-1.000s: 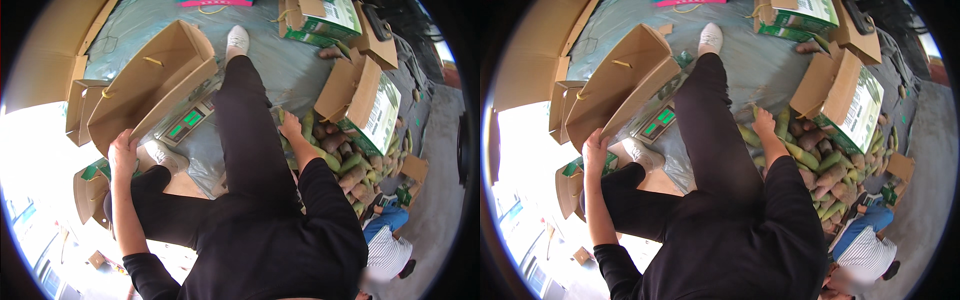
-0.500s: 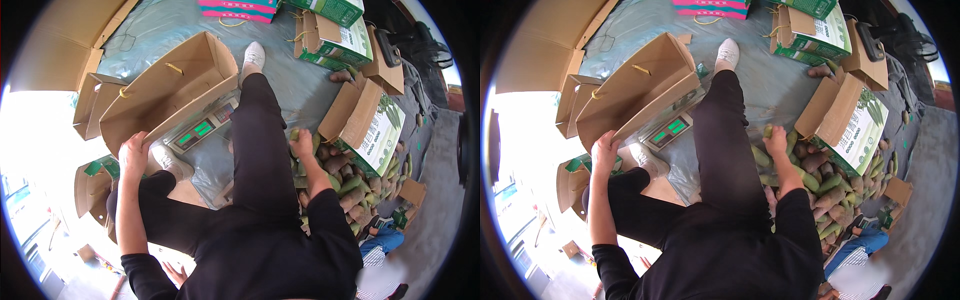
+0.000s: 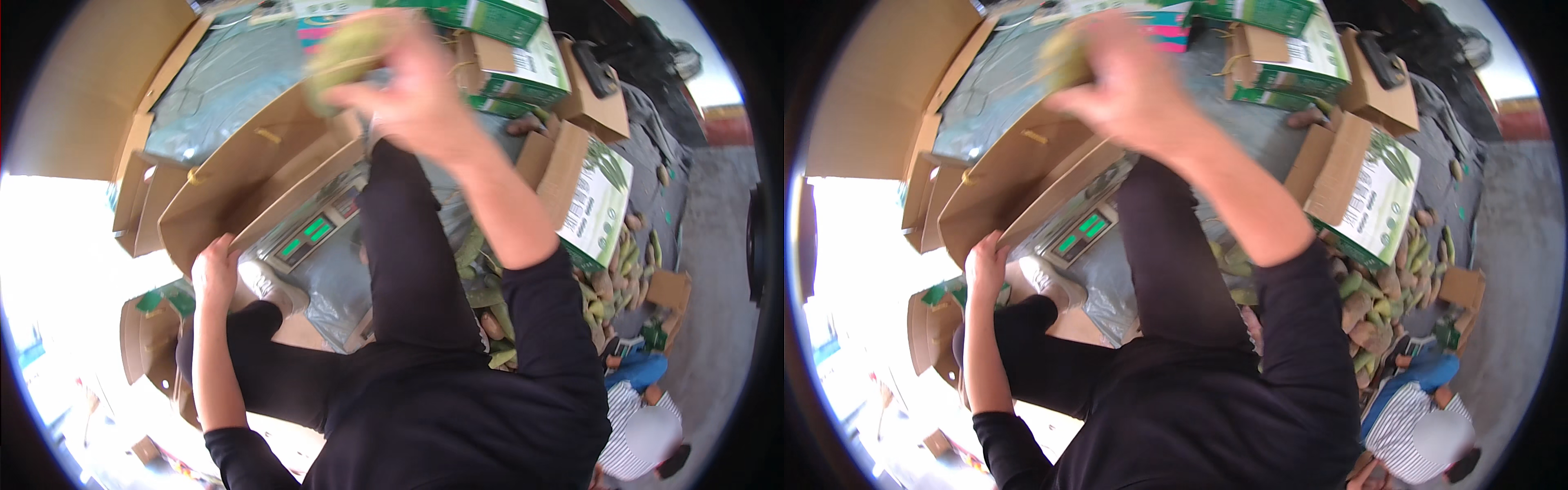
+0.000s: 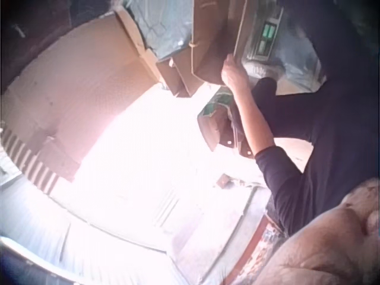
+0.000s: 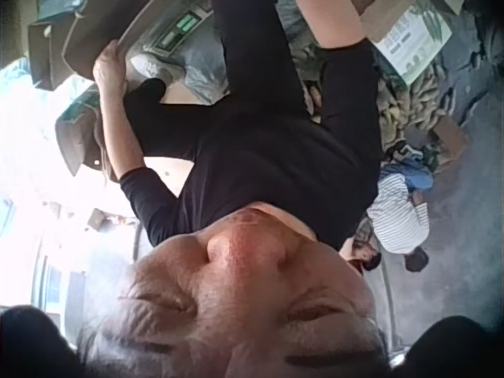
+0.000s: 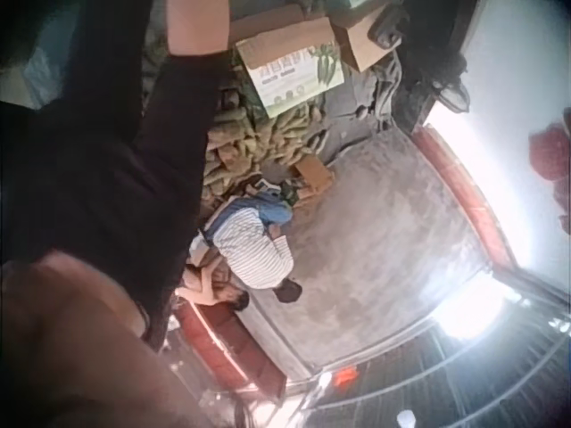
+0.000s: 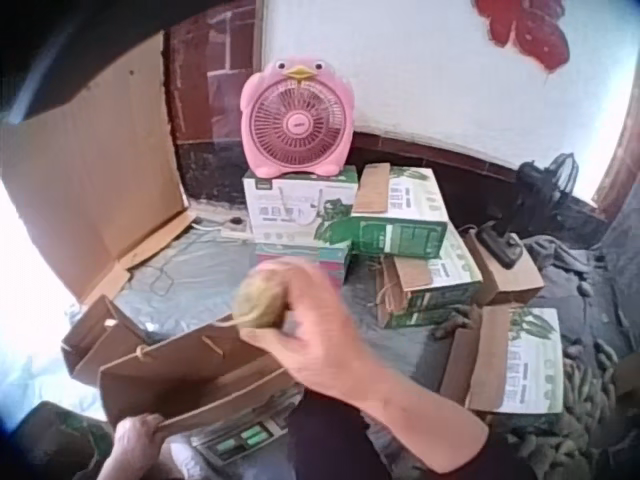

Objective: The recorder picks up produce from the floor, weighs it on a digital scale, and packs it into cardboard gift boxes.

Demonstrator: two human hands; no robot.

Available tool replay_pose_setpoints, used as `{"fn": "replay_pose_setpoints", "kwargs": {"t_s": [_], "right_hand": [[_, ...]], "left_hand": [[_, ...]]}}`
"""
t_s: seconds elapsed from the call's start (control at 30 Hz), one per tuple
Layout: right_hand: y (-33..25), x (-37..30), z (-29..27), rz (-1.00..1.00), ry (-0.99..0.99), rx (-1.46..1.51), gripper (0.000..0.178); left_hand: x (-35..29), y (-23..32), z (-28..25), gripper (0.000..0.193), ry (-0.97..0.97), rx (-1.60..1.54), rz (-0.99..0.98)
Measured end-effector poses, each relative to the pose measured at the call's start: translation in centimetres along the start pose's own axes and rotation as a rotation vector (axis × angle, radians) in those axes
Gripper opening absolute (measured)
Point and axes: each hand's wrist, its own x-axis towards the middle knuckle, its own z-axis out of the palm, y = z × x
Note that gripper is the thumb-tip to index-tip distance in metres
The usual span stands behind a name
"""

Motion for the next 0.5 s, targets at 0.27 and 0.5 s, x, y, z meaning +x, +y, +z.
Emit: {"fn": "replay_pose_setpoints", "kwargs": {"t_s": [0.27,0.5], "right_hand": [[3.2,-4.5,16.7,0.022,-0.804,-0.414,0.022],[4.1,-4.6,12.1,0.241,-0.555,-0.078,0.016]], "left_hand": [[0.6,0.0,0.5,0.025,-0.026,0.021,0.016],[0.1,-0.7,0.7,0.022,-0.013,0.002,0.032]]}}
